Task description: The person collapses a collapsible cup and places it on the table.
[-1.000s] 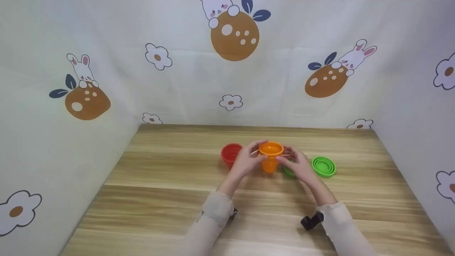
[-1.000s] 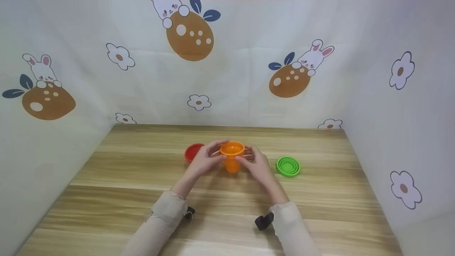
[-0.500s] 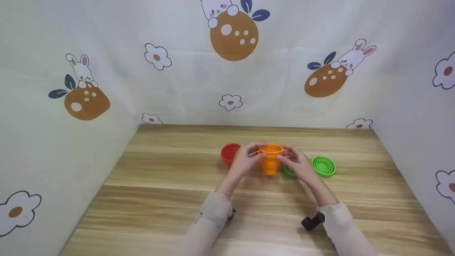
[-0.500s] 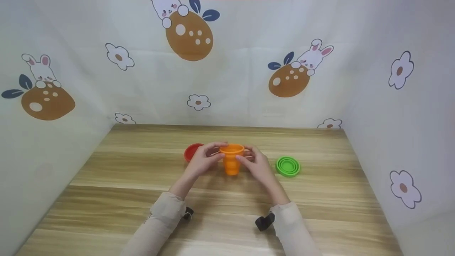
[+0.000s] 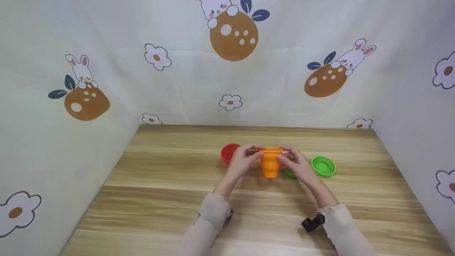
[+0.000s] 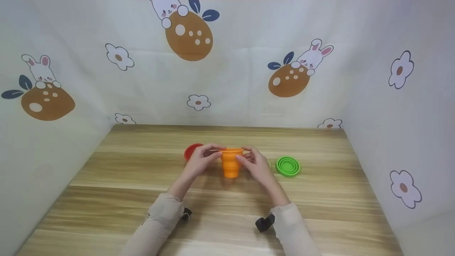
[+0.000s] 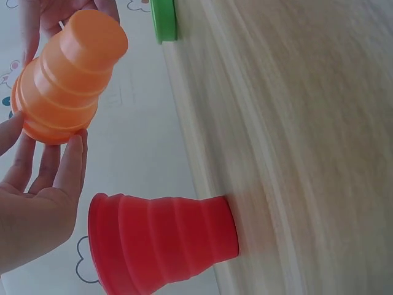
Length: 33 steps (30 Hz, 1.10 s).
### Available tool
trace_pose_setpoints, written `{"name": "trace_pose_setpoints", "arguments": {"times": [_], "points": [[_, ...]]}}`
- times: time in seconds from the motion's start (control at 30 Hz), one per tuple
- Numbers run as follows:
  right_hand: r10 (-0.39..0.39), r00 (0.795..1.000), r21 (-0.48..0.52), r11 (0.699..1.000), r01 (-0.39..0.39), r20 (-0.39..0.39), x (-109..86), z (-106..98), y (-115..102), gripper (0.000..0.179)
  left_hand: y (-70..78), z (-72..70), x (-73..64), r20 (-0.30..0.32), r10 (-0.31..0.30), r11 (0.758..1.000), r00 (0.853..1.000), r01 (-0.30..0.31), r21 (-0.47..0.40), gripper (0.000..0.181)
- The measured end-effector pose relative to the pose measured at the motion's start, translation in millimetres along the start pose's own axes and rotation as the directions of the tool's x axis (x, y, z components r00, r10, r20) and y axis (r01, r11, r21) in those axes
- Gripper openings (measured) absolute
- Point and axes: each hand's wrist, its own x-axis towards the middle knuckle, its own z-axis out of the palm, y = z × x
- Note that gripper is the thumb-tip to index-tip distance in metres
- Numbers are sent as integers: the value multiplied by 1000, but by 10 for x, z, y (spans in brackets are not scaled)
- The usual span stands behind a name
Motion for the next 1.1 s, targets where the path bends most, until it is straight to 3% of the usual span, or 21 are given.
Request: {"name": "trace_pose_setpoints", "arguments": {"times": [0.47, 0.7, 1.1], "points": [[16, 1000, 25, 1000, -16, 14, -12, 7, 3, 45, -33, -41, -33, -21, 23, 997, 1000, -22, 73, 20], [41, 999, 63, 997, -42, 20, -1, 23, 2, 41, -42, -39, -42, -49, 88, 988, 995, -82, 129, 19], [80, 997, 66, 994, -81, 17, -30, 27, -25, 40, -32, -60, -58, -63, 74, 987, 995, -64, 150, 17]]}}
